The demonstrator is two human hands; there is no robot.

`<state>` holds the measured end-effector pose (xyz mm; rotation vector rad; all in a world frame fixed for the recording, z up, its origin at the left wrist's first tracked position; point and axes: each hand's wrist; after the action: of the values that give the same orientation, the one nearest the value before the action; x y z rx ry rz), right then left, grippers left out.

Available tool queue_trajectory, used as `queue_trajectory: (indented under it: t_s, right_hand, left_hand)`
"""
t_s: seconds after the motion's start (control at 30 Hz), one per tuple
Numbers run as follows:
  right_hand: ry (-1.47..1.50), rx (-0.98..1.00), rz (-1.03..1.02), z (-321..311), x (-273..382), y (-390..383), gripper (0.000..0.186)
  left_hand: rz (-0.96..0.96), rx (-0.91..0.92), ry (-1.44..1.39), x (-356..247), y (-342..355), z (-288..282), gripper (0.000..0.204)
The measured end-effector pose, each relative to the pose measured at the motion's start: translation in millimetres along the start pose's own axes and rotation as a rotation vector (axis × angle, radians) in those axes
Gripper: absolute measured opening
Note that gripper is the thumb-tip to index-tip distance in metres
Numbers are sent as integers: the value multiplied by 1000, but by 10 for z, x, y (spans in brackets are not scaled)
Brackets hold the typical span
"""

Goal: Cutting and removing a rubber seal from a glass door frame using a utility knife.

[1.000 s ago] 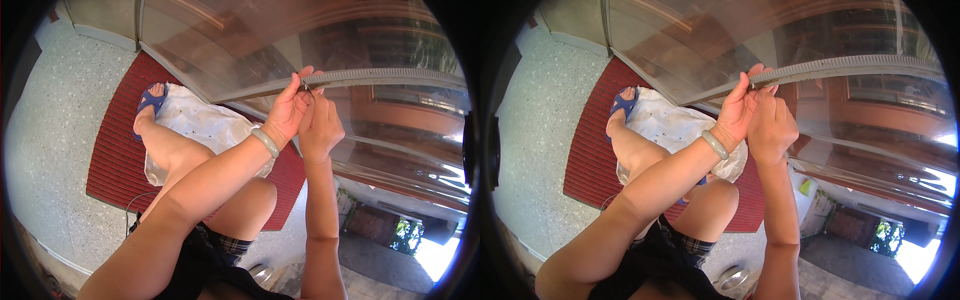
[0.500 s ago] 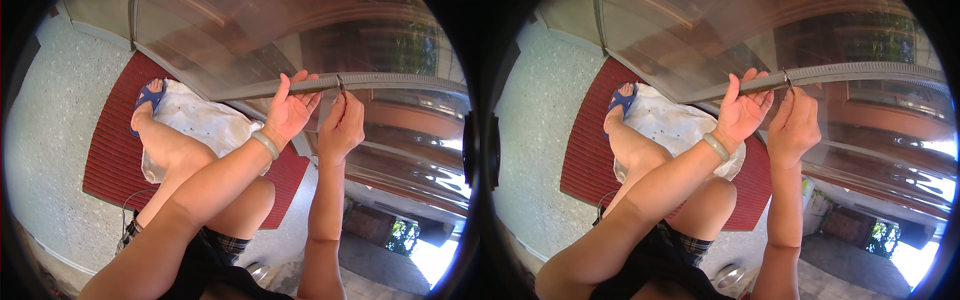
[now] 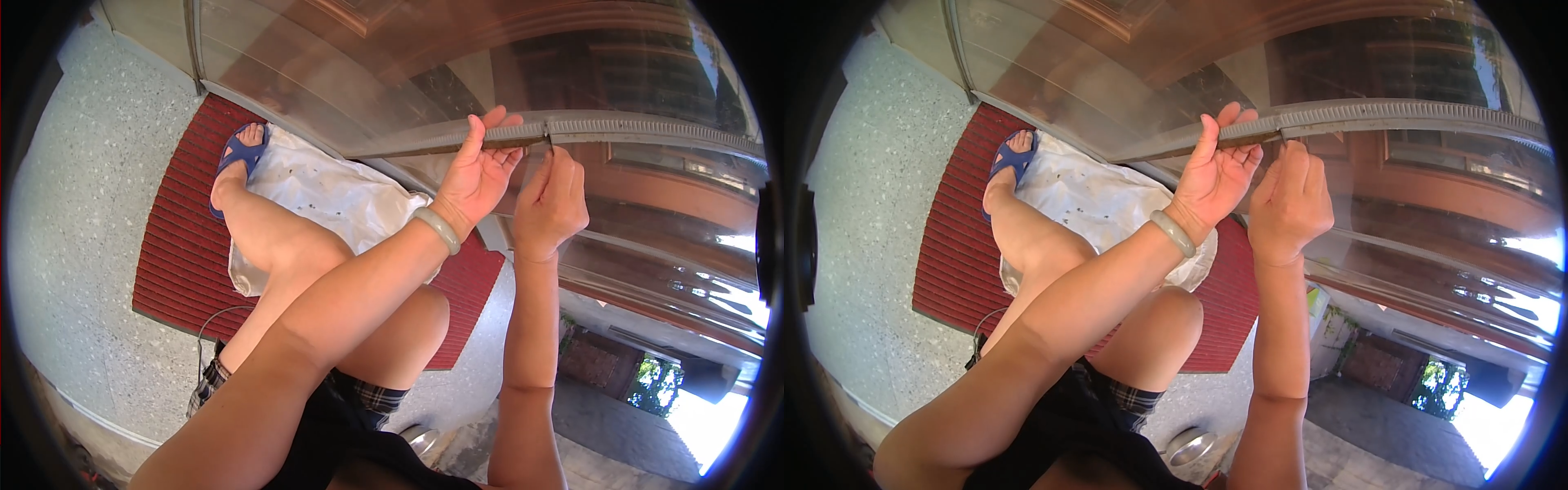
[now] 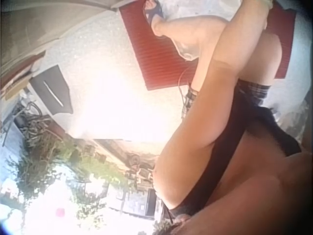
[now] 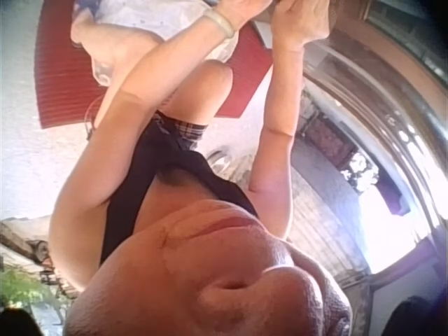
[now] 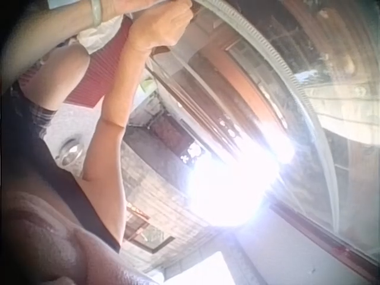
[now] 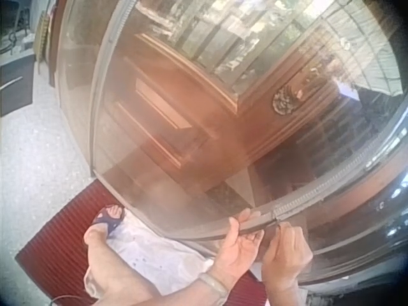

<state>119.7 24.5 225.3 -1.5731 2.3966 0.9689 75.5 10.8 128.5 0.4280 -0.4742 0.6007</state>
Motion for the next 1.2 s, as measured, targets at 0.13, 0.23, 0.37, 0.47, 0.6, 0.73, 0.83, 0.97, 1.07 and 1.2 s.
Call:
queue_trajectory:
  t_s: [0.13,0.23,0.37,0.47,0.6,0.73,0.83,0.97,1.07,1.2]
  right_hand:
    - [15,14,-29,59,21,-78,9]
    - [57,-1,-52,91,-20,-83,9]
    - [19,16,-80,233,20,-145,9]
    - [-3,75,-140,280,20,-191,10]
    - [172,70,-111,198,49,-186,8]
    - [251,-16,-49,98,-34,-167,8]
    - [238,-34,-13,79,-91,-112,8]
    - [200,-60,-64,164,-143,-51,8]
    - [160,-69,-69,246,-157,-66,10]
    - [145,-69,-99,352,-104,-130,16]
  left_hand:
    - [-2,-9,10,1,-2,16,45]
    - [-3,-24,20,2,14,11,46]
    - [-3,-44,60,-30,30,12,49]
    - [-27,-10,37,-16,35,3,50]
    - [-13,-22,51,-19,15,24,52]
    - [-16,-72,30,-39,22,12,46]
    - [-34,-88,-62,-57,13,33,40]
    - [-65,-49,-164,-98,7,35,36]
    - [-42,-100,-62,-86,39,33,36]
    - [-42,-92,-15,-101,46,1,37]
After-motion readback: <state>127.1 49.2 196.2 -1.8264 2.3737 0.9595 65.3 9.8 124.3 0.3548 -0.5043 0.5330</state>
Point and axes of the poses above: each hand's wrist, its own y-axis towards the middle knuckle, its own z-axis out of the palm, x = y × z, and after that the axes turned 14 degrees about x, right-handed
